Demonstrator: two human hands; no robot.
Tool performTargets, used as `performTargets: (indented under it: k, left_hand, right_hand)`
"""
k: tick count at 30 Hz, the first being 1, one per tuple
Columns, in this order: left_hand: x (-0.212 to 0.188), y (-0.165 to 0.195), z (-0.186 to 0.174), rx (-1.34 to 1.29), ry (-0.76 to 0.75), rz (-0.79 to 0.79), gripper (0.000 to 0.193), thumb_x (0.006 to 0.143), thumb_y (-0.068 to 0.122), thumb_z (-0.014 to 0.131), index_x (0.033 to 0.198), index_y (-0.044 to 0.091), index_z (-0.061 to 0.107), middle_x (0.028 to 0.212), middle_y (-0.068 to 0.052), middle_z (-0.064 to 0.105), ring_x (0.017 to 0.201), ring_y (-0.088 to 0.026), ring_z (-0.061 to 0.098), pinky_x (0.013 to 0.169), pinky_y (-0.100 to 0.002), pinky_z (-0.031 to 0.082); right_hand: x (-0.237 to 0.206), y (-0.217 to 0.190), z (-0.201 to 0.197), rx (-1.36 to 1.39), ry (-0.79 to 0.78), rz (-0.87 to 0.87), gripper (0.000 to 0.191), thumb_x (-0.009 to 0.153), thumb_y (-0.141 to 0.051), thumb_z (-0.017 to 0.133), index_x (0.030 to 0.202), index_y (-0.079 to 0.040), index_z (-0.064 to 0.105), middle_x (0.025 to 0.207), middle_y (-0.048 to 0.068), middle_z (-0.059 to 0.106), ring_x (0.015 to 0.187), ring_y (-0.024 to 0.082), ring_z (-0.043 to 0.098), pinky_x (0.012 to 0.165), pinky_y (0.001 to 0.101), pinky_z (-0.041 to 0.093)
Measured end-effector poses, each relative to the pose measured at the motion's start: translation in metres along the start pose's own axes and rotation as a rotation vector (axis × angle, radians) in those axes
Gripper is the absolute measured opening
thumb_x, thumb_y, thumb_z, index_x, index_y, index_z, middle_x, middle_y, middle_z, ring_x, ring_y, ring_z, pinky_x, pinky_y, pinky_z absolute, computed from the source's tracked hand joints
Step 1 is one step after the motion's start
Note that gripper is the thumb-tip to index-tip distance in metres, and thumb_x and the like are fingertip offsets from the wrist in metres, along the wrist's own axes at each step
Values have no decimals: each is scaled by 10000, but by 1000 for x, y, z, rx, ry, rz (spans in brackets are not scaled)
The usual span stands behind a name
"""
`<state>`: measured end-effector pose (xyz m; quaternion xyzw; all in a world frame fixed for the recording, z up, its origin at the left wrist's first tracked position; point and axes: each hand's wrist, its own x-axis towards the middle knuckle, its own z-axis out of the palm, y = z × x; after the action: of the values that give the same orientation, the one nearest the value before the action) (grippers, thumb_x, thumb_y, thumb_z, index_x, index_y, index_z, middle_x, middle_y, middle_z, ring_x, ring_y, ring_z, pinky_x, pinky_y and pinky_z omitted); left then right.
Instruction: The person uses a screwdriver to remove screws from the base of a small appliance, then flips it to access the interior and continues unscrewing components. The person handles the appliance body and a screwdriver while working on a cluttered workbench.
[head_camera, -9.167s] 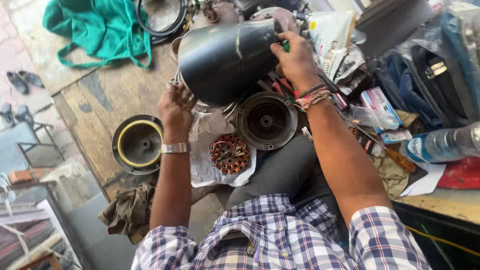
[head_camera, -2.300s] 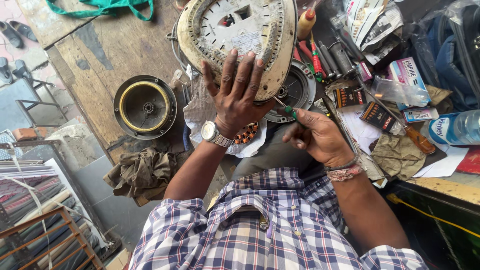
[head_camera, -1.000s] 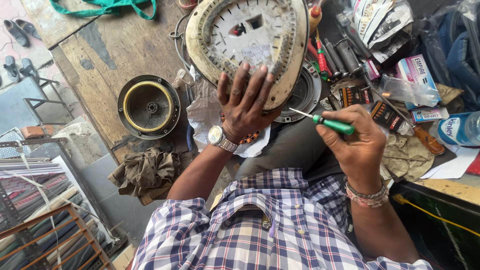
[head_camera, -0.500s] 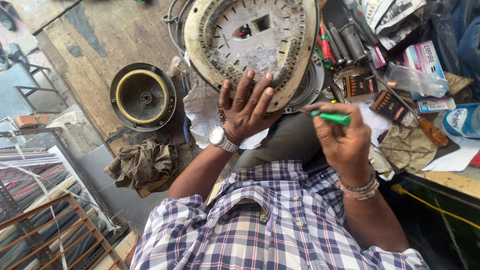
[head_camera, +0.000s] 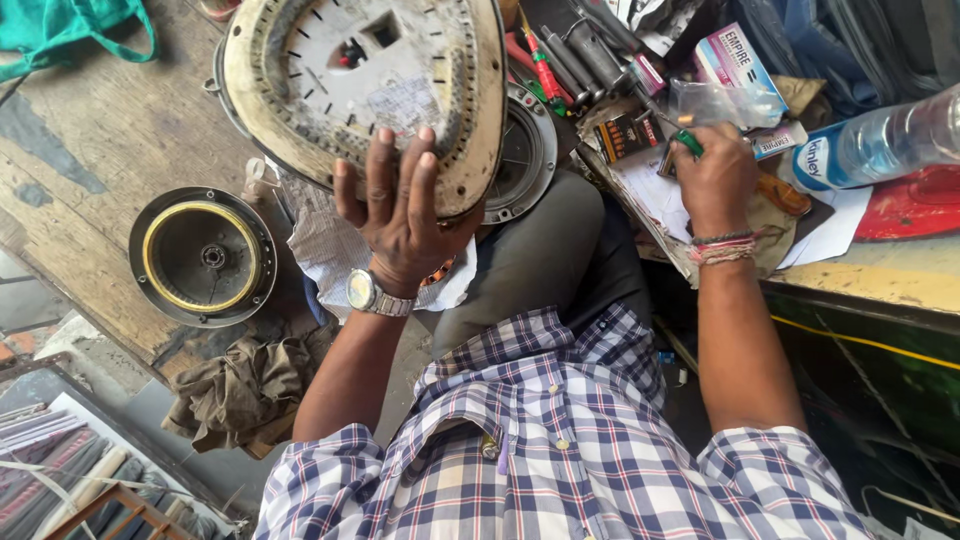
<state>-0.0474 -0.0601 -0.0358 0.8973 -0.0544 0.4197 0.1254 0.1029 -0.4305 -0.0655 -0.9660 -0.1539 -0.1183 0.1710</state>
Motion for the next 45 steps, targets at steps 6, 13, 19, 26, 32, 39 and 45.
performTargets:
  k: [6,13,19,26,32,39,45]
  left_hand:
    - [4,0,0,9,-31,4,808,1011,462,874,1519,99,360,1529,-90,568,1507,-318,413,1297,-521,80]
    - [4,8,7,4,-37,18,793,1005,383,849,1534,69,348,1544,-90,563,1516,-322,405,1300,-526,93]
    - [9,11,10,-3,-6,16,732,1016,441,783,1512,71,391,1519,-92,575,1497,-309,431,1279,-521,120]
    - [9,12,12,-13,3,10,729,1047,513,758,1510,85,391,1514,-92,570,1487,-306,430,1273,-528,119]
    - [10,12,13,-21,18,3,711,1045,504,737,1504,85,391,1516,-86,573,1490,-302,437,1281,-525,116]
    - [12,14,13,-19,20,-2,650,1077,506,679,1489,79,412,1512,-84,577,1489,-299,437,1283,-517,111]
    - [12,14,14,-18,14,-2,615,1087,493,654,1481,79,427,1511,-89,578,1489,-298,434,1283,-515,102]
  right_hand:
    - [-20,7,16,-112,-107,-29,141,860,-204,832,983,-139,805,943,131,676,865,355,677,742,481,531]
    - [-27,22,51,-333,-97,-71,91,868,-225,795,947,-183,806,971,93,665,868,345,670,732,503,525]
    - [-16,4,33,-246,-95,-76,174,839,-259,808,988,-170,805,931,112,695,791,362,671,685,490,533]
    - [-11,-82,-11,1043,-301,250,125,934,-31,761,1058,-32,746,979,112,767,758,100,659,667,213,504]
    - [-14,-162,-23,1569,-568,554,152,849,-33,788,991,-30,734,864,57,737,634,48,597,486,172,398]
    - [-17,-204,-10,1682,-547,699,142,880,-79,803,1008,-43,754,742,-36,631,610,48,512,485,191,364]
    - [-22,-214,-3,1647,-467,769,183,867,-105,804,1038,-58,762,731,-54,616,607,38,503,483,192,354]
